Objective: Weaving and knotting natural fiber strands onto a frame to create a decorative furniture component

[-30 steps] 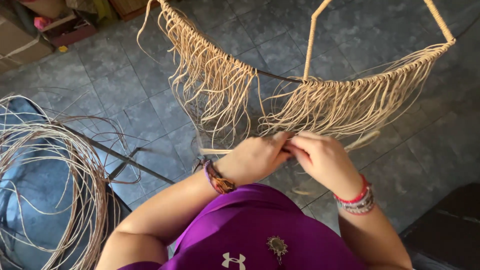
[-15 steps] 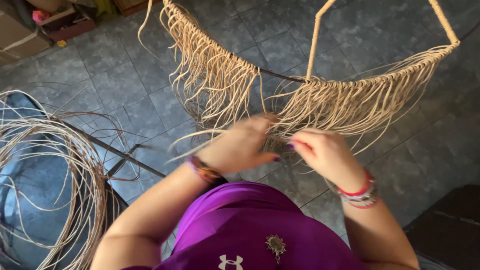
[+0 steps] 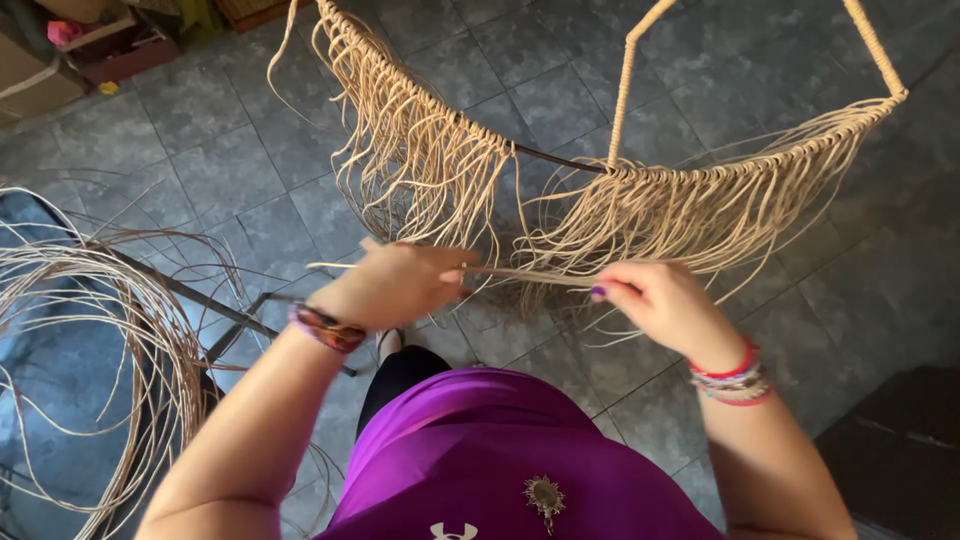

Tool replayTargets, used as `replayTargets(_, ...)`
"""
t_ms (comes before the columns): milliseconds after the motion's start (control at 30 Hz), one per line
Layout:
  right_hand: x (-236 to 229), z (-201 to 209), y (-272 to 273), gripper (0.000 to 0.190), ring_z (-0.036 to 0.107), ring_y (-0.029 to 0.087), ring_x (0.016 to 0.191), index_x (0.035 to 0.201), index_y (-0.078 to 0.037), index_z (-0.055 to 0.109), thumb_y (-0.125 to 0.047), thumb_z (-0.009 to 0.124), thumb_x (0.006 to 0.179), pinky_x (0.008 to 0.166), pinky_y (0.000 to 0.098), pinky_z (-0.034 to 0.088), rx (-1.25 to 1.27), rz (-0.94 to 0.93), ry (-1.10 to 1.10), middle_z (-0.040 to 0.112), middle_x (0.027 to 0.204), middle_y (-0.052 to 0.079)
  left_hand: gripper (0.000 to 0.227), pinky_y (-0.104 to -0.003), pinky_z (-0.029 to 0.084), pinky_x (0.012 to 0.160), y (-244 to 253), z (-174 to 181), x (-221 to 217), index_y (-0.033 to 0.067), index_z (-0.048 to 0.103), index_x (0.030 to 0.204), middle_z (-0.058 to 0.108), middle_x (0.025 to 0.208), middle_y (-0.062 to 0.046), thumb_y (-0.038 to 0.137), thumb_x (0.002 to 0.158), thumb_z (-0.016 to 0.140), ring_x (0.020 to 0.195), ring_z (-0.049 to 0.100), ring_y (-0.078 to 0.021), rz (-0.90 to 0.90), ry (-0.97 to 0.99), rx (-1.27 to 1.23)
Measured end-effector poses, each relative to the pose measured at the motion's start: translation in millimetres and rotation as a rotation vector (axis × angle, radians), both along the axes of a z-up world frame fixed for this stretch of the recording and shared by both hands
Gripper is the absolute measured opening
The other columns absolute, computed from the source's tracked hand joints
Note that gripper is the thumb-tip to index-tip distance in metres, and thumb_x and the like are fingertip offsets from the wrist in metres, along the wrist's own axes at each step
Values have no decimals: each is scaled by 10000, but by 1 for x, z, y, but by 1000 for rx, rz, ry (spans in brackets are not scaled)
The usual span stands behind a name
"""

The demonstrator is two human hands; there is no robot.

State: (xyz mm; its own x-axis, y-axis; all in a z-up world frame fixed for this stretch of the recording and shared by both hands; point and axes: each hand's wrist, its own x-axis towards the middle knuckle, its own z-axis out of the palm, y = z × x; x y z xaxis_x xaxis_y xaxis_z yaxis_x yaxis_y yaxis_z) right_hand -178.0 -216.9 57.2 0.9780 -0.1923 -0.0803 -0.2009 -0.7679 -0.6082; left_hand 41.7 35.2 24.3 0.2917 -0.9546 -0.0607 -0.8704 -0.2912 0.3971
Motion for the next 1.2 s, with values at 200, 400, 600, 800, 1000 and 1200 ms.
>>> replayTargets(200, 38, -34, 26, 74, 712, 364, 919, 889, -157, 750, -138, 682, 911, 706, 452, 567, -86, 130, -24, 756, 866, 121, 377, -513, 556, 507, -58, -48, -63, 110, 467, 1273, 667, 699, -69, 346, 990, 546, 564, 696, -410, -89, 79, -264)
replayTargets(400, 38, -17, 8, 185, 742, 339, 1004, 1067, -27, 753, -75, 652, 920, 826, 481, 566, 195, -60, 0, 784, 977, 196, 195, -535, 550, 513, -23, -58, 26, 200, 601, 1138, 683, 661, -121, 278, 996, 492, 608, 699, -416, -152, 59, -261)
replayTargets(600, 66, -25, 0, 222, 737, 397, 978, 1066, 45, 765, -38, 615, 924, 841, 506, 566, 290, 77, 115, 760, 992, 274, 239, -496, 594, 678, 1, -52, 91, 267, 650, 1214, 780, 962, -64, 306, 1008, 536, 827, 732, -372, -116, 198, -187)
replayTargets(800, 80, -18, -2, 129, 683, 318, 1019, 889, -130, 723, -149, 611, 950, 882, 420, 557, -120, 208, 274, 660, 1032, 77, 222, -444, 604, 685, -6, -45, 111, 252, 665, 1216, 786, 976, -18, 270, 1019, 565, 817, 743, -326, -122, 85, -267)
replayTargets(1000, 52, -73, -27, 251, 747, 292, 859, 1238, -191, 578, -212, 464, 1016, 652, 410, 610, -478, 88, 142, 681, 999, 30, 213, -462, 606, 718, -22, -46, 103, 226, 638, 1212, 777, 1009, -49, 264, 1027, 538, 860, 746, -322, -62, 124, -259)
replayTargets(1200, 38, -114, -63, 272, 739, 240, 738, 1227, -232, 611, -263, 549, 964, 590, 388, 596, -631, 41, -65, 694, 885, -2, 218, -470, 602, 716, -36, -68, 58, 245, 640, 1206, 773, 976, -48, 273, 1025, 521, 858, 748, -323, 122, 261, -299)
